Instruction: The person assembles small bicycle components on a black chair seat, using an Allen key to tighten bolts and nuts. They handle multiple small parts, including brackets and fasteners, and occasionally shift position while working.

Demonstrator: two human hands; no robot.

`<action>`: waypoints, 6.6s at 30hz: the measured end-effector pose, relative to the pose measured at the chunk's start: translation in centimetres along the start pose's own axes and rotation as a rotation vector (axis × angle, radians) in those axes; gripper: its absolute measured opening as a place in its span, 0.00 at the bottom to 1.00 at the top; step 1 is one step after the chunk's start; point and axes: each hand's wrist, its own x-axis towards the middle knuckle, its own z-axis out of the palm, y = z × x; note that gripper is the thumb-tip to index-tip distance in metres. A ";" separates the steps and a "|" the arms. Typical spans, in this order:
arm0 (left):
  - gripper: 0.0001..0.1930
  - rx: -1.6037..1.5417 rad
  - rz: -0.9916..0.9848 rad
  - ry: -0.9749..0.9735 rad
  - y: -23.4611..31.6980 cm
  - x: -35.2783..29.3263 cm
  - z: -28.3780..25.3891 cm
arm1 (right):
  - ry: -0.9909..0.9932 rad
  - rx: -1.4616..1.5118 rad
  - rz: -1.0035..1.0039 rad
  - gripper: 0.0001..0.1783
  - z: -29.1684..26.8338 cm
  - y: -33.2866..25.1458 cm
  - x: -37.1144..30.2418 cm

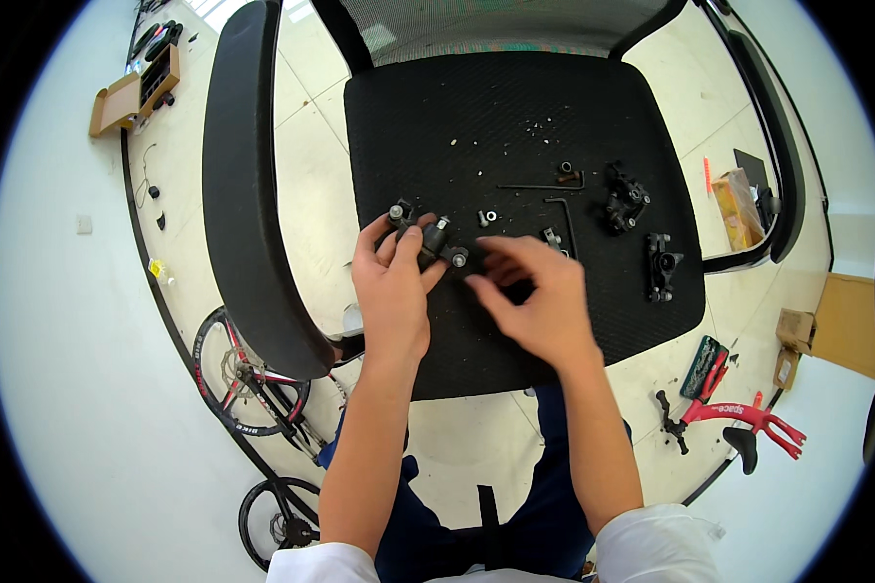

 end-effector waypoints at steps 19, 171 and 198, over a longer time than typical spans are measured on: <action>0.21 0.025 -0.040 -0.038 -0.4 -0.1 0.8 | -0.024 -0.211 0.514 0.13 -5.4 2.9 1.2; 0.09 0.769 0.310 -0.081 -0.1 1.6 1.4 | 0.052 0.166 0.222 0.12 0.1 0.6 -1.9; 0.08 0.775 0.337 -0.077 0.0 1.4 1.7 | -0.091 0.396 0.454 0.10 -1.6 1.5 -1.4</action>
